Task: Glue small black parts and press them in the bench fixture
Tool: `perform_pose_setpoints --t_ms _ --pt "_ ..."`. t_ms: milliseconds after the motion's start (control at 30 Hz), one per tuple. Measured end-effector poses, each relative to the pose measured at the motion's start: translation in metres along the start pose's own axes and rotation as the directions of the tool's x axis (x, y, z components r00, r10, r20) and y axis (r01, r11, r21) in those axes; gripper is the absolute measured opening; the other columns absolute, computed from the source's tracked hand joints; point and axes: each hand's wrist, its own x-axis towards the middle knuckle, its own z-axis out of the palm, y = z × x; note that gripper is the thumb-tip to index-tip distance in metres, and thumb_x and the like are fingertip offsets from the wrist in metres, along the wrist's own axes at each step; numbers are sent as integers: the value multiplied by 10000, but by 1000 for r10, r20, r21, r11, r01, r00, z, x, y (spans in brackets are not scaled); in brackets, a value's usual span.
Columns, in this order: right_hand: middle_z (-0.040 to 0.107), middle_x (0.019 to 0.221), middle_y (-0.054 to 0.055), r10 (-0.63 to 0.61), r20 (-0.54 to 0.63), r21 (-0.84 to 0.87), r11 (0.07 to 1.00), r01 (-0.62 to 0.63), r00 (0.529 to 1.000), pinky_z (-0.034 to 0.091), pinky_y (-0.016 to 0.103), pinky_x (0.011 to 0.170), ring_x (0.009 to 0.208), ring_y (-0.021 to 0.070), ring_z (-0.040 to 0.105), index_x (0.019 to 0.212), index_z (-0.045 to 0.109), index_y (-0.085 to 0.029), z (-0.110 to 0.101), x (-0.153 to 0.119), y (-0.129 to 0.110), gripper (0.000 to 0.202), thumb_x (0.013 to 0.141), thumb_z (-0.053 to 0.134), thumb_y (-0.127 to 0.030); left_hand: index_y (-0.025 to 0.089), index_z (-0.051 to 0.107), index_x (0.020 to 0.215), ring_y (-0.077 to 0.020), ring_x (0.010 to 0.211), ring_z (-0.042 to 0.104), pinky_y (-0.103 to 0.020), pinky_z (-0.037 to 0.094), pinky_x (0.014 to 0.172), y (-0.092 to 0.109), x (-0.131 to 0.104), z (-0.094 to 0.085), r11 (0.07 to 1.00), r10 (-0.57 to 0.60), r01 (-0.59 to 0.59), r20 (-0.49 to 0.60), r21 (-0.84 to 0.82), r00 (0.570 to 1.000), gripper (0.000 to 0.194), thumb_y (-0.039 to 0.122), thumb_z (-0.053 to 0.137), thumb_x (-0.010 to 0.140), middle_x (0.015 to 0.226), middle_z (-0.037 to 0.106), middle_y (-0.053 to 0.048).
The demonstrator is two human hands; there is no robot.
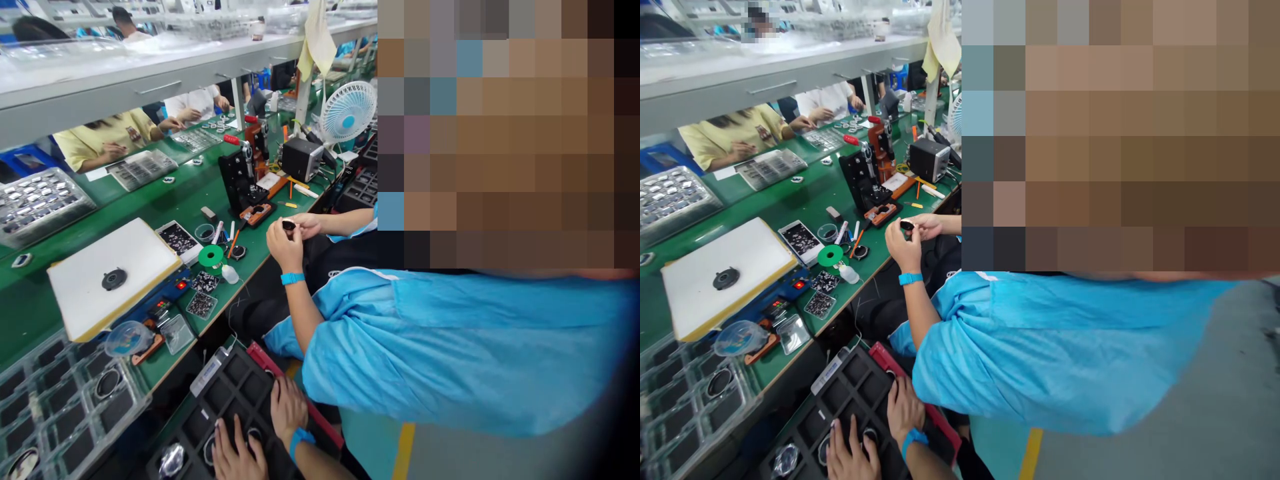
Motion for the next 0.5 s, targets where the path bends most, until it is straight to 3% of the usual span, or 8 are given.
perform_pose_setpoints --t_ms 67,133,267,500 --pt "634 1277 103 -33 60 47 998 31 998 463 198 1095 1235 19 614 832 597 -92 4 13 4 753 1090 -79 -299 186 622 1434 -397 1436 527 -623 459 1165 2 1 -2 1000 2 -2 5 11 1000 501 238 596 936 1631 456 -170" --pt "604 1354 107 -47 144 86 996 35 988 352 157 1136 1347 -32 508 737 522 -143 10 3 10 802 997 -230 -242 184 612 1447 -394 1446 516 -622 452 1174 4 2 -5 1000 -3 3 17 13 1000 514 225 600 934 1632 453 -174" --pt "639 1349 117 -44 323 138 990 -1 945 348 159 1137 1370 -13 513 738 524 -189 20 -41 26 717 1058 -118 -209 221 585 1484 -377 1475 485 -622 409 1212 4 2 -7 999 -34 36 47 -29 998 553 219 598 931 1646 440 -153" --pt "733 1218 91 -68 498 215 975 -47 865 511 204 1069 1225 67 672 1095 710 -254 17 -78 43 690 1097 27 -162 195 581 1489 -376 1503 447 -621 374 1234 2 4 -10 999 -35 39 112 -30 993 540 229 570 951 1666 402 -169"
